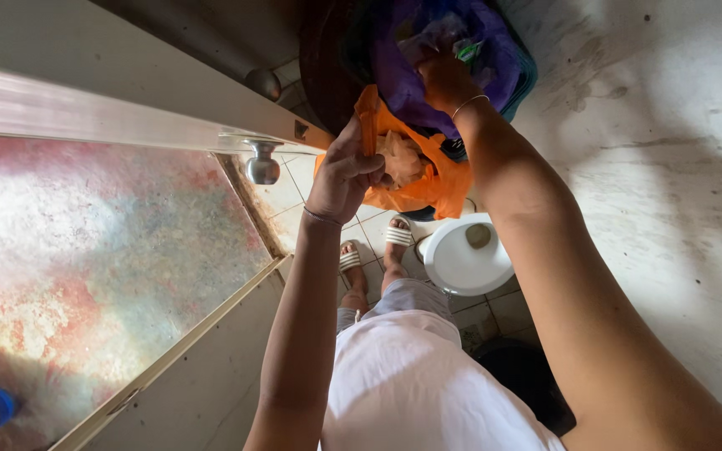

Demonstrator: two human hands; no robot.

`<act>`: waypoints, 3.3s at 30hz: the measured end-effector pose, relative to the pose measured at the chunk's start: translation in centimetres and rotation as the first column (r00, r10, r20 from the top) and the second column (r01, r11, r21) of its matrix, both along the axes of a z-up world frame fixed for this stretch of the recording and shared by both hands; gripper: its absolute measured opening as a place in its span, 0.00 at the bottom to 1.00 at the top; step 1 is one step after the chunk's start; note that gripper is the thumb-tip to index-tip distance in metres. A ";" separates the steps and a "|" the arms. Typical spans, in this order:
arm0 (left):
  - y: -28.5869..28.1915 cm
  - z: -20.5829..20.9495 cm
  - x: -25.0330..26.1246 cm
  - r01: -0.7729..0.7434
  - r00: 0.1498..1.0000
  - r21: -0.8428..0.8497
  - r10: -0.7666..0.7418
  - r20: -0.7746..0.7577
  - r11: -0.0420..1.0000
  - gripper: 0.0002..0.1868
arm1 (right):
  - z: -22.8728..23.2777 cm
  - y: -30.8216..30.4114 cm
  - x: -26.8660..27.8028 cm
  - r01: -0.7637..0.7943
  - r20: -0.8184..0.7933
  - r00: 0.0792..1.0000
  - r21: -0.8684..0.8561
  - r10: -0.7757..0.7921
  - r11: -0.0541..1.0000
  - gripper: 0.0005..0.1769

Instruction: The person removes trash items from a teal basket and places them into an orange plastic bag. They then pick up a purple bag and place it into the basket. The person continues to transfer items from the basket into the orange bag.

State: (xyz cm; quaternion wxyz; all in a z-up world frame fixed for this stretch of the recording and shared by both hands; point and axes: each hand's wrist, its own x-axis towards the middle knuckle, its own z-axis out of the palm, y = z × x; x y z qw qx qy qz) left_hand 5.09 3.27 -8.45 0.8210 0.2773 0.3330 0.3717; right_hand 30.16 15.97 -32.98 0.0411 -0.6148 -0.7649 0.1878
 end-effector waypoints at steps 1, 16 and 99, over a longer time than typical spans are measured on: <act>0.1 -0.2 0.0 0.006 1.000 0.014 -0.006 0.016 1.000 0.45 | -0.3 -0.3 0.2 0.002 -0.003 1.000 -0.027 -0.002 1.000 0.27; 0.6 0.6 -0.8 0.084 0.995 0.032 -0.082 -0.054 0.996 0.43 | 7.8 -5.8 7.3 0.370 -0.583 0.799 0.283 -0.147 0.885 0.06; -1.2 14.8 -4.6 0.374 0.818 0.608 -0.558 0.140 0.700 0.05 | 17.0 -31.9 -1.0 0.712 -0.161 0.569 0.587 -0.806 0.385 0.49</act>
